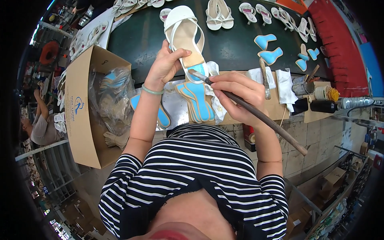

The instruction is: The person is applying glue to shoe components and organizing them into boxes on a factory floor.

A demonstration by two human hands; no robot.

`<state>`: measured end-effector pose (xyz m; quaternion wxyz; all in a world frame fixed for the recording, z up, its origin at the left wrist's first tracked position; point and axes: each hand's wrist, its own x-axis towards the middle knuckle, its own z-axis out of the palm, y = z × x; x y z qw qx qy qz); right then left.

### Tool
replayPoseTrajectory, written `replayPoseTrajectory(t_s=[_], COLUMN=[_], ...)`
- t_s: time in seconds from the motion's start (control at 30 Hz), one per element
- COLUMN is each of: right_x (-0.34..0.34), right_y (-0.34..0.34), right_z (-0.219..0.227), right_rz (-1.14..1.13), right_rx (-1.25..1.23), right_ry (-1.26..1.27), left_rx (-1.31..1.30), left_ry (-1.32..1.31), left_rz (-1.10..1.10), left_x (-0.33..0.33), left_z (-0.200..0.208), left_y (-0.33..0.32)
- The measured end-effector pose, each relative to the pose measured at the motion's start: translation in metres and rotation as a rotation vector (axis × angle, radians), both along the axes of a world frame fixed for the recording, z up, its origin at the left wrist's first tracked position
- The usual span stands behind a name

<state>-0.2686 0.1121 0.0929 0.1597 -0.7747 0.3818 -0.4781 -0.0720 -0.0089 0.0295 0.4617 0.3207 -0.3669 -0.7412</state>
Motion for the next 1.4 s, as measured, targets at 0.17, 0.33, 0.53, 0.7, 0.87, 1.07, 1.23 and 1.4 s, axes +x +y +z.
replayPoseTrajectory(t_s=[0.17,0.33,0.53,0.7,0.87,1.07,1.23,1.4], right_x=[0.005,0.007,0.001,-0.005,-0.008,-0.007,-0.008,-0.009], right_y=[-0.004,-0.007,-0.024,-0.042,-0.046,-0.048,-0.054,-0.067], right_z=[-0.003,-0.001,0.011,0.02,0.032,0.039,0.044,0.048], right_rz=[0.011,0.03,0.112,0.241,0.312,0.374,0.438,0.53], right_rx=[-0.049,-0.039,0.117,0.163,0.243,0.297,0.333,0.342], right_ry=[0.058,0.121,0.086,0.138,0.207,0.229,0.263,0.281], left_rx=[0.001,-0.012,-0.028,-0.041,-0.034,-0.014,-0.018,-0.011], left_ry=[-0.035,-0.038,-0.052,-0.046,-0.012,-0.029,-0.036,-0.02], left_rz=[0.015,0.045,0.017,-0.007,-0.031,-0.043,-0.088,-0.124], left_x=[-0.003,-0.004,-0.001,0.001,0.002,0.004,0.006,0.004], left_z=[-0.003,-0.003,-0.006,-0.015,-0.011,-0.005,-0.011,-0.013], left_y=[0.002,0.002,0.0,-0.005,-0.001,0.002,-0.006,-0.008])
